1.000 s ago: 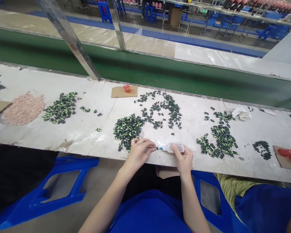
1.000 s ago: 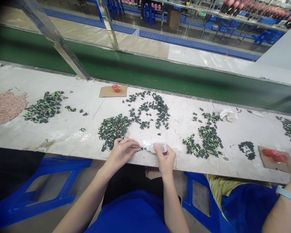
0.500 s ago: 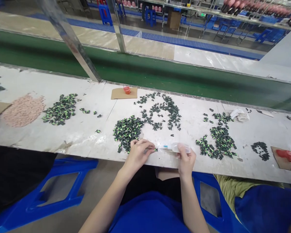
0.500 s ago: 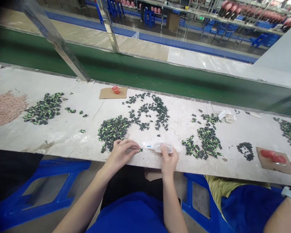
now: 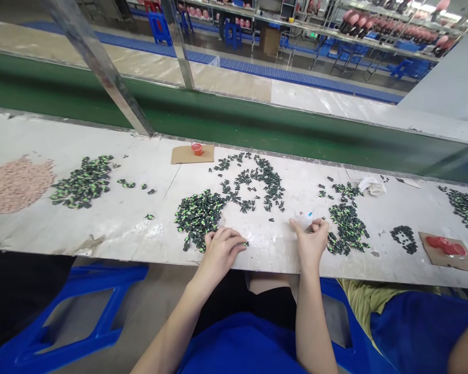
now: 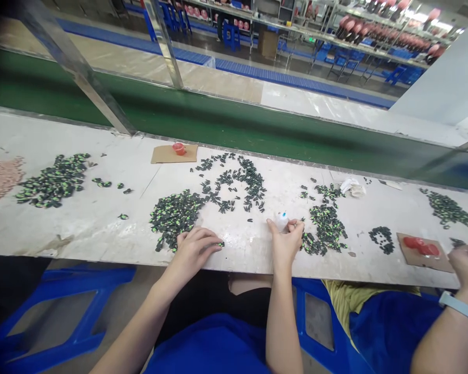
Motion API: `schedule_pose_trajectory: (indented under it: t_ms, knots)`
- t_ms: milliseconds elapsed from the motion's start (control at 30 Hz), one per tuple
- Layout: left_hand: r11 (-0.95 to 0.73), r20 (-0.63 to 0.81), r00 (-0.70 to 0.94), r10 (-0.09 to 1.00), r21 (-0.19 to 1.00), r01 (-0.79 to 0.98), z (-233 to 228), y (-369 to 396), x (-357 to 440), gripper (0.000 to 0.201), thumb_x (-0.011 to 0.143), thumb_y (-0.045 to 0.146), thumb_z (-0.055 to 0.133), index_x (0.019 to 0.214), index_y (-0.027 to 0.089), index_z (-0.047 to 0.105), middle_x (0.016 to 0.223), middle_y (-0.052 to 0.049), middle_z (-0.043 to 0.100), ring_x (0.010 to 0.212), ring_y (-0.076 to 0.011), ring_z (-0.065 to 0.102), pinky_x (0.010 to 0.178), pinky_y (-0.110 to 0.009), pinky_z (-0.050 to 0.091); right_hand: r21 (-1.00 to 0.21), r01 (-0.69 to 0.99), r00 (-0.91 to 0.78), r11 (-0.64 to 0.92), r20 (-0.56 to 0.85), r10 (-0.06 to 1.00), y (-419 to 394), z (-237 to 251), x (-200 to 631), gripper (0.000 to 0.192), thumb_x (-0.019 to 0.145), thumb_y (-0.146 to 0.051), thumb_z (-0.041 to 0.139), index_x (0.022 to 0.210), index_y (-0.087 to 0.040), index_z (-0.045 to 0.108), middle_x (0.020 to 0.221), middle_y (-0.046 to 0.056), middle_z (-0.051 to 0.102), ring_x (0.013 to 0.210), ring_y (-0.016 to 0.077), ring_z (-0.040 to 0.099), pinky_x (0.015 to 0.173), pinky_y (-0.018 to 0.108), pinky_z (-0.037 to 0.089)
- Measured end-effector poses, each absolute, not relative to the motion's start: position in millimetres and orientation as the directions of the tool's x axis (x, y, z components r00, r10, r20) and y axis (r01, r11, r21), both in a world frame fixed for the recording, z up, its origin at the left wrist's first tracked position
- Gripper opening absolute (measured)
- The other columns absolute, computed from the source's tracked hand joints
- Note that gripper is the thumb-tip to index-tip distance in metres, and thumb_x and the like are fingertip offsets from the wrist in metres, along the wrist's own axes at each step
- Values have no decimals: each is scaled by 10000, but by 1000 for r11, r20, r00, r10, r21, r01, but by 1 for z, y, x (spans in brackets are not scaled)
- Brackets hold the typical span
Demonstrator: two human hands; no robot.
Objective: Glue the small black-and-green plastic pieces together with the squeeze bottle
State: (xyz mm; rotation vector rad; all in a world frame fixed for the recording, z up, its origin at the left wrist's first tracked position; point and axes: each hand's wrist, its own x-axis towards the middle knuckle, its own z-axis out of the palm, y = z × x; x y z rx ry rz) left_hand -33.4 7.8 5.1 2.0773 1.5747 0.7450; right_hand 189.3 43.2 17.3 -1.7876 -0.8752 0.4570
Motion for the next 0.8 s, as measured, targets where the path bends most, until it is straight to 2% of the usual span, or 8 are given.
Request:
schedule_pose_trajectory:
  t_ms: [100,200,267,333,433,500,633,800]
  knots:
    - [-284,176,223,959,640,714,5,8,-32,87,843,197,624,831,255,688,902,-17,690,947,-215,565,803,-368,292,-906,382,655,-185,124,745,37,16,187,603,535,-424,803,946,-203,421,905,74,654,752,198,583,720,336,430]
    - [-284,195,207,959,673,683,6,8,-32,100,841,157,614,833,244,663,900,-7,707,976,-216,579,812,-367,300,-834,542,671,-104,355,651,23,21,177,670,550,-441,809,1071,-171,485,1093,149,600,960,261,544,778,375,427]
    - [-265,201,173,964,701,662,8,8,-33,108,854,154,591,852,243,653,886,-3,715,969,-208,593,821,-367,309,-734,679,601,-14,545,585,14,23,167,475,666,-412,753,1027,-176,554,1046,132,609,978,267,521,788,388,429]
    - [-246,207,138,969,727,641,10,7,-35,117,868,166,566,864,245,651,885,-2,720,938,-198,610,827,-366,319,-639,764,427,93,608,669,9,23,157,152,800,-317,636,892,-197,614,900,89,634,903,245,532,795,387,435]
    - [-236,218,105,970,750,618,14,6,-38,117,879,196,549,873,248,653,909,-3,722,910,-192,624,836,-367,328,-596,792,198,136,460,865,15,17,145,152,844,-205,529,878,-208,677,917,84,643,878,237,537,797,383,446]
    - [-237,224,100,970,759,606,16,4,-39,118,885,224,542,876,250,657,910,-5,723,906,-196,630,844,-372,331,-593,803,189,63,354,916,27,11,140,202,829,-192,534,947,-195,697,979,105,630,881,247,535,786,389,450]
    - [-249,240,93,966,774,582,17,0,-40,150,900,267,519,881,257,668,903,-6,722,887,-197,637,839,-376,342,-590,807,216,-27,253,943,50,3,134,179,832,-182,524,824,-168,703,867,104,617,813,245,543,772,389,445]
    - [-270,289,57,956,780,564,18,1,-42,151,897,277,525,884,259,674,877,-3,719,870,-197,632,843,-375,365,-621,783,245,-27,269,931,49,8,127,267,906,-217,392,801,-155,630,833,117,611,784,245,551,711,372,442]
